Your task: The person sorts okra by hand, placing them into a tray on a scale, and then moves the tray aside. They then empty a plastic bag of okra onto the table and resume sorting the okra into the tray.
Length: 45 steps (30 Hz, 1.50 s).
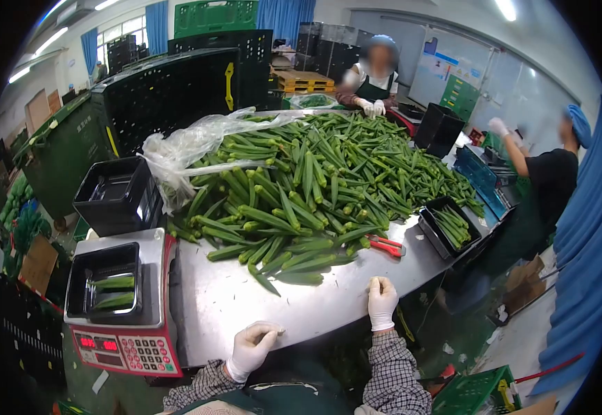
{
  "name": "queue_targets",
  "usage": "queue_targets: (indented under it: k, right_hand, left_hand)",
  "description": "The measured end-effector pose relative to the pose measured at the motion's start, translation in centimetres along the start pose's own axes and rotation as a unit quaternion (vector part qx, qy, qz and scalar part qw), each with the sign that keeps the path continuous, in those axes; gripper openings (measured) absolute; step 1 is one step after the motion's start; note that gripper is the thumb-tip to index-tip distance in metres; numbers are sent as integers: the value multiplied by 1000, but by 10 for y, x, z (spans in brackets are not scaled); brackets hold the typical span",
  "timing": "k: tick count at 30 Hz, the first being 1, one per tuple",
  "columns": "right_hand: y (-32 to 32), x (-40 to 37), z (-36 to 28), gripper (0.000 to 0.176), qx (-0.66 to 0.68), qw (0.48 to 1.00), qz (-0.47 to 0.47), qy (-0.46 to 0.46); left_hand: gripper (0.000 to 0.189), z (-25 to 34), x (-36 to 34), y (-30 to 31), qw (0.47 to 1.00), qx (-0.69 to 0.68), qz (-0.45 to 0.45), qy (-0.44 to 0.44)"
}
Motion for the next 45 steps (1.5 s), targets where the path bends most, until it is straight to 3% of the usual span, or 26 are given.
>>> queue_targets:
  k: [8, 17, 23, 29, 38, 41, 43, 45]
  right_hand:
    - [1, 3, -2, 13, -58, 998, 5, 13]
    - [2, 5, 6, 13, -83, 996, 15, 26]
    - [2, 2, 0, 12, -44, 999, -3, 14]
    - [2, -1, -5, 10, 17, 1000, -6, -6]
    - [1, -4, -3, 12, -11, 1000, 1, 27]
    - [-2, -6, -11, 13, 19, 1000, -6, 10]
    - [0, -4, -21, 15, 118, 981, -91, -121]
    - [5, -1, -69, 24, 146, 973, -155, -85]
  left_hand:
    - [10, -5, 1, -4, 999, -7, -16, 39]
    - [10, -5, 3, -3, 1000, -14, 0, 8]
    - [10, -3, 1, -4, 999, 21, -22, 43]
    - [10, -7, 0, -4, 999, 24, -40, 26]
    - [11, -2, 1, -3, 999, 25, -17, -14]
    - [12, -5, -1, -1, 999, 46, -15, 19]
    - [11, -7, -1, -2, 997, 10, -9, 70]
    - [10, -8, -1, -1, 999, -3, -12, 42]
Point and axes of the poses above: each hand's wrist, its own x-axis towards the middle knuckle, its own y-axis out of the back of the hand, z = x × y, the point moved 6 cm from there along x, towards the middle knuckle, and after that the axes turned 1 degree about z, right-handed, at the moved point
